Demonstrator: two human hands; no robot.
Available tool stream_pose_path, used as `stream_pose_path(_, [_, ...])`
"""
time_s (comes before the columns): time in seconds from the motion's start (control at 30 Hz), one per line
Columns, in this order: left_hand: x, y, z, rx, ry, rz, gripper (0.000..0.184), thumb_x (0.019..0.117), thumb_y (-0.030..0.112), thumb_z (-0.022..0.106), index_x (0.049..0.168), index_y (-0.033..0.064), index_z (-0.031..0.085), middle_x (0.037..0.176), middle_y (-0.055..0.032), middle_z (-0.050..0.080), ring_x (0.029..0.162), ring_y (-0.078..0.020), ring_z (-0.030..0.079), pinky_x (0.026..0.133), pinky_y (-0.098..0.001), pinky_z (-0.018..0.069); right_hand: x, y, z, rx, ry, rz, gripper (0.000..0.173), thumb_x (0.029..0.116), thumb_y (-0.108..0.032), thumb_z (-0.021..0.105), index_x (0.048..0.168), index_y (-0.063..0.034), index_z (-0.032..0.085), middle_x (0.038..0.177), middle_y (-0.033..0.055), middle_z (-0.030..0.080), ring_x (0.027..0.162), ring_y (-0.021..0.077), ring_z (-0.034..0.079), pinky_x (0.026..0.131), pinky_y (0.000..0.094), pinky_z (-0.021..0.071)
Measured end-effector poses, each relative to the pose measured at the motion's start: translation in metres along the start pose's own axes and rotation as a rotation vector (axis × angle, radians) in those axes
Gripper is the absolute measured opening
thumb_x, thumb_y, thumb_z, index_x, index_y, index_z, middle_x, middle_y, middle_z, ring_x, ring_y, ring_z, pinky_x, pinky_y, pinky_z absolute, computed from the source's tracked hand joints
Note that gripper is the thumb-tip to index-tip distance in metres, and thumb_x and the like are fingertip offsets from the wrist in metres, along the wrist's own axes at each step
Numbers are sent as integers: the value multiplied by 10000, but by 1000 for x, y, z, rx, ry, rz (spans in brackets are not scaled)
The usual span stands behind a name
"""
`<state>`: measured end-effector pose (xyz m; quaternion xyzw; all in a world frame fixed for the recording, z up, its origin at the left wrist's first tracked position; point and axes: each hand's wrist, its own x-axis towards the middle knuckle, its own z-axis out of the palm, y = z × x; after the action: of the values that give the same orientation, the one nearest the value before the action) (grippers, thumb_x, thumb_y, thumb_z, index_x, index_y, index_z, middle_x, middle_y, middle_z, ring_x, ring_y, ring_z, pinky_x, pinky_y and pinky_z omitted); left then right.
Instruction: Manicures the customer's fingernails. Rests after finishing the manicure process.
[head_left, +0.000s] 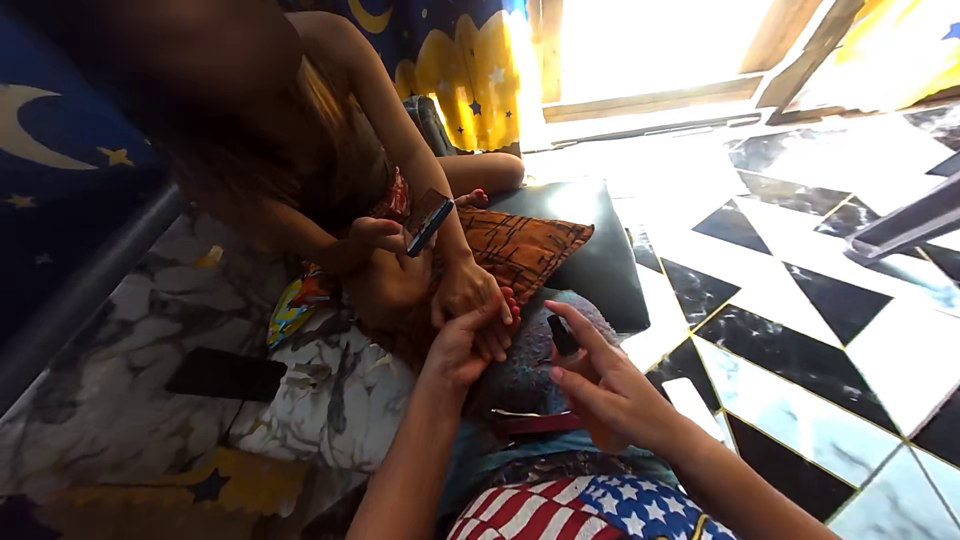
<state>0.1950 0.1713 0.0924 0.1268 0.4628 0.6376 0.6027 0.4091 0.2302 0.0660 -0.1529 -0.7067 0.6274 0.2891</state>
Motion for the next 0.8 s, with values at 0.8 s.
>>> stream_pose_path(0.8, [11,-50,-11,-205,-29,-32,235,1037,9,512,1224,-24,651,1108,-168,745,1013,-241,743,931,-350,591,1,27,30,-608,170,-58,512,912,-143,642,1387,-13,504,1140,110,682,696,71,634,618,256,575])
